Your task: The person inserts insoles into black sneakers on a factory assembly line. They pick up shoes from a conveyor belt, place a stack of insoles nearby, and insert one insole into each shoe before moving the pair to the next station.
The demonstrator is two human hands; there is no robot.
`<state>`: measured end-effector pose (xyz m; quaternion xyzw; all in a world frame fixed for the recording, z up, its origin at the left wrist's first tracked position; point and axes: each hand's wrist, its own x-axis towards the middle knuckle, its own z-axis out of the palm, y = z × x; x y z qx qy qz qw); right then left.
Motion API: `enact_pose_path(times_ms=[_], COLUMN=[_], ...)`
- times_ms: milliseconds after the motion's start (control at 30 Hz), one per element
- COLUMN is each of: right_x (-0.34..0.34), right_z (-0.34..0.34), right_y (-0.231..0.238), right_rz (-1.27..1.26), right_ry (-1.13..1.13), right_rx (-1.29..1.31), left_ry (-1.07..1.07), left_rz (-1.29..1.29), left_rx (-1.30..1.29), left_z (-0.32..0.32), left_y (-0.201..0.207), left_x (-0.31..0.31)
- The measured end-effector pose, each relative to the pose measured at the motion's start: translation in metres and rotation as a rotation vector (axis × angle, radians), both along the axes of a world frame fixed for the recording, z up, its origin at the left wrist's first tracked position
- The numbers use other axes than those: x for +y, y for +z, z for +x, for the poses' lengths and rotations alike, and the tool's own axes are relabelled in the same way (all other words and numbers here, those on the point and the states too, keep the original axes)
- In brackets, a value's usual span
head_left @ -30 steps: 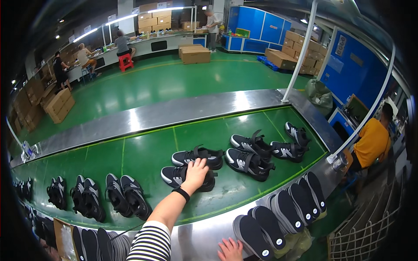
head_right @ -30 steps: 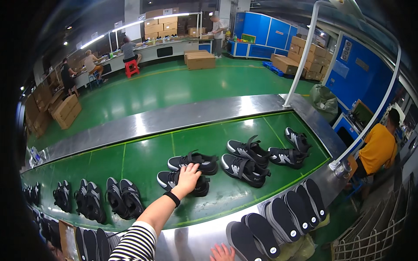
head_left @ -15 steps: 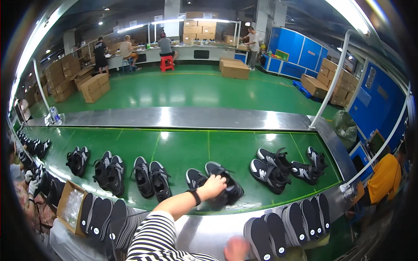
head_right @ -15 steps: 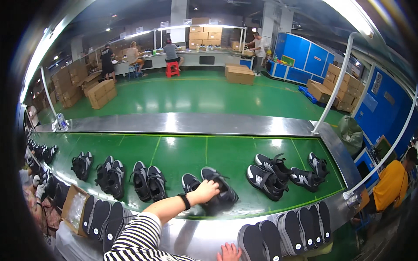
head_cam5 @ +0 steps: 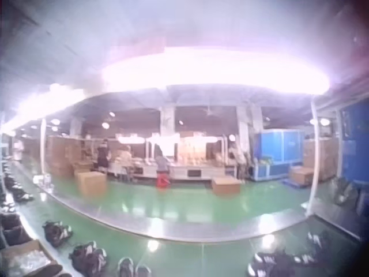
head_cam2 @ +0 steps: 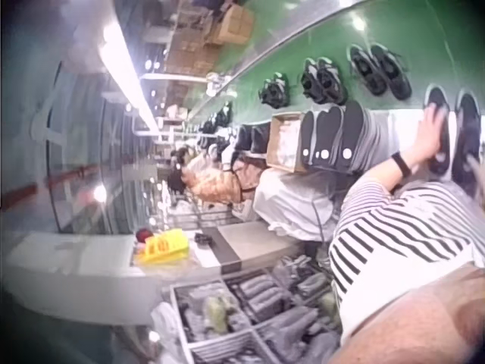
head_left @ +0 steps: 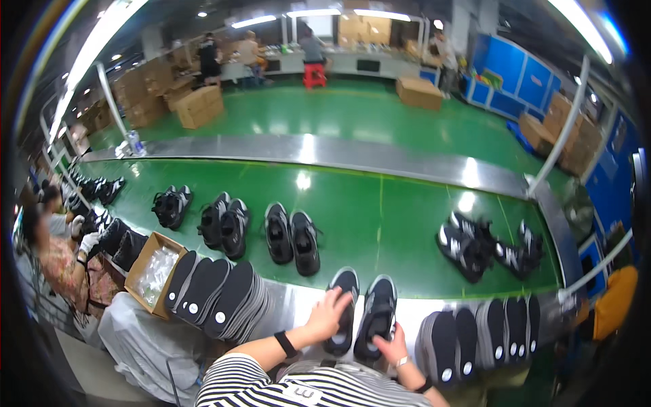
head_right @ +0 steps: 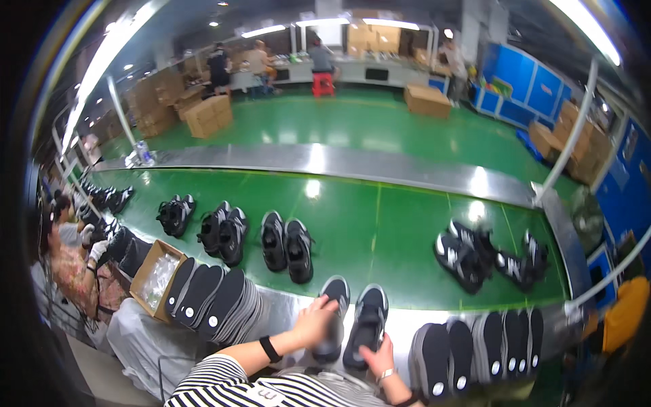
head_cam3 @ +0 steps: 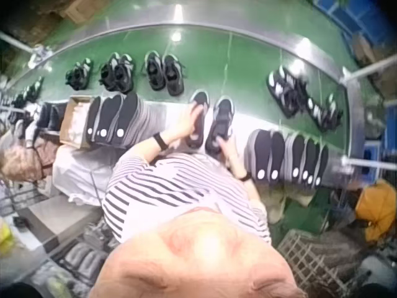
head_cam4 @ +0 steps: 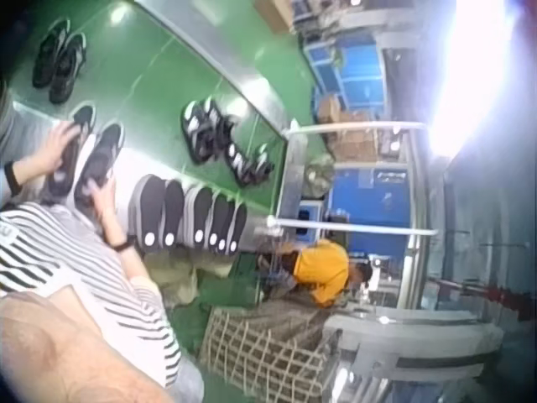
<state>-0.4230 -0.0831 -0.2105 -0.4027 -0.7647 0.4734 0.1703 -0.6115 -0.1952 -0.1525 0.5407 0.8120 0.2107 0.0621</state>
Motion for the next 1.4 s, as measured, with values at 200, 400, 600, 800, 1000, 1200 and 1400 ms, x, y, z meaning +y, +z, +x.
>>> enact_pose_path(times_ms=[200,400,600,800,1000,1200,1400], right_x=[-0.005,0.025,0.088,0.089,0.092,0.084,0.034], right_z=[-0.027,0.035,0.116,0.127,0.135,0.118,0.073], right_y=[0.007,0.04,0.047,0.039,0.049,0.103,0.171], right_rz=[0.063,0.023,0.565,0.356,0.444,-0.06,-0.756], right_ry=[0.112,-0.113,-0.355,-0.41,-0.485,-0.41,0.22], right_rx=[0.075,0.077,-0.469,-0.761,-0.55,0.106,-0.072], left_ry=[0.027,-0.086,-0.245,-0.254,-0.199,-0.435,-0.053], left_rz=[0.018,0.13,0.085,0.118,0.21,0.407,0.221], left_rx=[-0.022,-0.041,-0.23,-0.183,-0.36,-0.075,-0.656], left_z=[-0.051,-0.013,0.028,0.026,0.022,0.022,0.014], left_y=[0.003,0.056,0.027,0.006,0.004,-0.007,-0.006], left_x=[-0.044,-0.045,-0.001,0.035,0.042,0.039,0.062])
